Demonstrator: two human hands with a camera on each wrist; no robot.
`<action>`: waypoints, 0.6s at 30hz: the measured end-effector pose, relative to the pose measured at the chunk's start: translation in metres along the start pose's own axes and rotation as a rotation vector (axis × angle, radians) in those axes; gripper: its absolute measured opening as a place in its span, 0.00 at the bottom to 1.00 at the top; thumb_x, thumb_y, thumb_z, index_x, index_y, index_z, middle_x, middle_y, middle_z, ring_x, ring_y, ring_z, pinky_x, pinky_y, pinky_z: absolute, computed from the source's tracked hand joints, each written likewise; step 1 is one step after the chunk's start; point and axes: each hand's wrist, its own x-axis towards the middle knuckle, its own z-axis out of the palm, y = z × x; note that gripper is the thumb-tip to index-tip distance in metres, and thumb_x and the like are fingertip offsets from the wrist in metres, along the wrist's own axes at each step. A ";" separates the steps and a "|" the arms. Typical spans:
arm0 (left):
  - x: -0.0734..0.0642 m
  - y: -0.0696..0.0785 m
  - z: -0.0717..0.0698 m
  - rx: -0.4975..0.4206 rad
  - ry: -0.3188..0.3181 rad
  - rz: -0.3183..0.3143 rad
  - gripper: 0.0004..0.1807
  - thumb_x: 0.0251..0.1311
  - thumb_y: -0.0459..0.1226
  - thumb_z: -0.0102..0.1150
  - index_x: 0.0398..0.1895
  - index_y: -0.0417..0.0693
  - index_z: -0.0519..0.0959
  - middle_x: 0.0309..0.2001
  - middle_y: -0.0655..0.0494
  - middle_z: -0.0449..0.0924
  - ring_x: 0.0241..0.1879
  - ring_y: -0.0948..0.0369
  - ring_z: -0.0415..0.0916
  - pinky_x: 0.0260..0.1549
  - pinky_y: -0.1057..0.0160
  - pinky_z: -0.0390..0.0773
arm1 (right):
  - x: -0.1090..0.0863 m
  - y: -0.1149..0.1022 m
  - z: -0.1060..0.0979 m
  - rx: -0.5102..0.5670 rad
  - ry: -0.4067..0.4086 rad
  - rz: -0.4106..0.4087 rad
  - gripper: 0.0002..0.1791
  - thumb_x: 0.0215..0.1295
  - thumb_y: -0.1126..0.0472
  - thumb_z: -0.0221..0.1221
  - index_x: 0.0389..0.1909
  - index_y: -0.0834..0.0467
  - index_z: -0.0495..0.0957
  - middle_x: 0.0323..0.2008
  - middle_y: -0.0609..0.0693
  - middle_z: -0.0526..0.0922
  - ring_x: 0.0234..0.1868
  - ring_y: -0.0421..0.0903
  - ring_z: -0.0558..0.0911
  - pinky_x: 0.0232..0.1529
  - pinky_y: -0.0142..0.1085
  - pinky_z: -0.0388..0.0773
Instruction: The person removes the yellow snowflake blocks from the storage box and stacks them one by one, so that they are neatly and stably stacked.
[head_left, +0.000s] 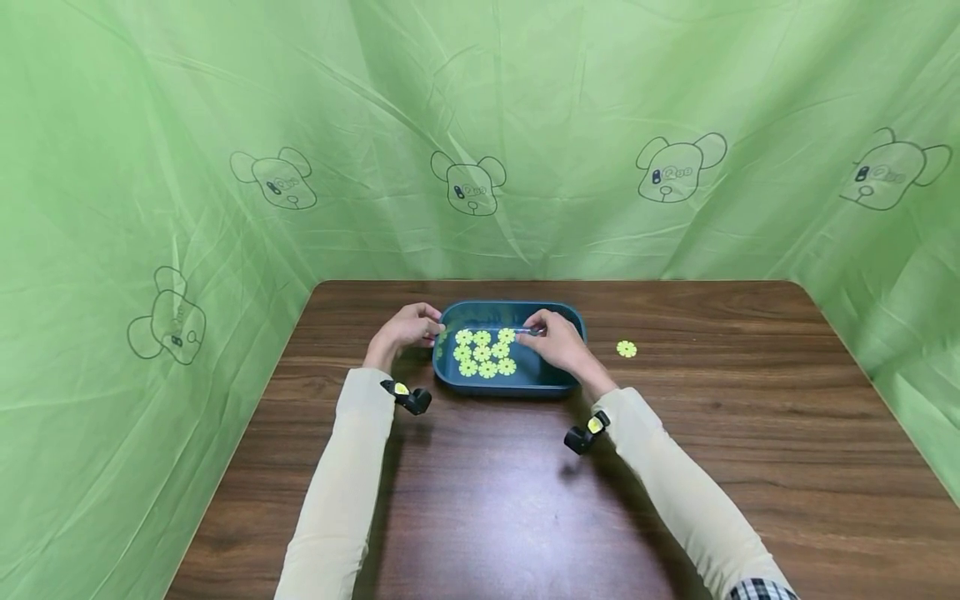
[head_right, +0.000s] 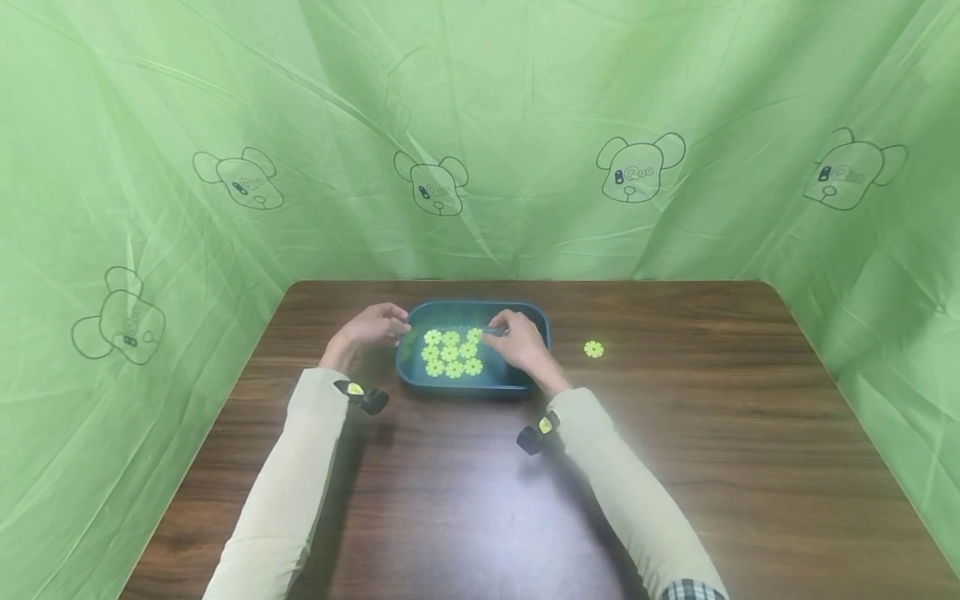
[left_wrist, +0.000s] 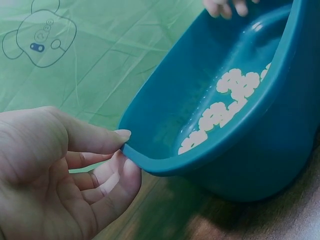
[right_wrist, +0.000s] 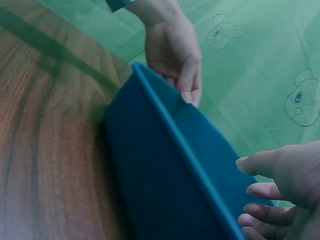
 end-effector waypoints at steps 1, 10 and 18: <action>0.000 0.000 0.000 -0.002 0.002 0.001 0.17 0.64 0.29 0.52 0.55 0.35 0.67 0.44 0.44 0.71 0.32 0.60 0.72 0.55 0.46 0.75 | 0.001 0.001 0.003 -0.009 -0.012 0.001 0.19 0.63 0.51 0.62 0.48 0.59 0.76 0.48 0.55 0.78 0.46 0.50 0.77 0.47 0.43 0.76; 0.001 -0.002 0.000 -0.004 0.007 0.003 0.16 0.64 0.29 0.52 0.54 0.35 0.67 0.45 0.41 0.71 0.34 0.58 0.72 0.56 0.46 0.74 | 0.007 0.003 0.022 -0.074 -0.112 -0.011 0.17 0.62 0.54 0.63 0.47 0.61 0.77 0.47 0.56 0.80 0.47 0.51 0.78 0.49 0.44 0.76; 0.001 -0.002 -0.001 -0.018 0.002 -0.008 0.17 0.65 0.30 0.52 0.55 0.35 0.67 0.48 0.39 0.71 0.35 0.56 0.72 0.57 0.45 0.73 | 0.012 0.006 0.032 -0.186 -0.173 -0.031 0.14 0.60 0.56 0.65 0.42 0.61 0.79 0.42 0.53 0.82 0.44 0.50 0.78 0.52 0.44 0.74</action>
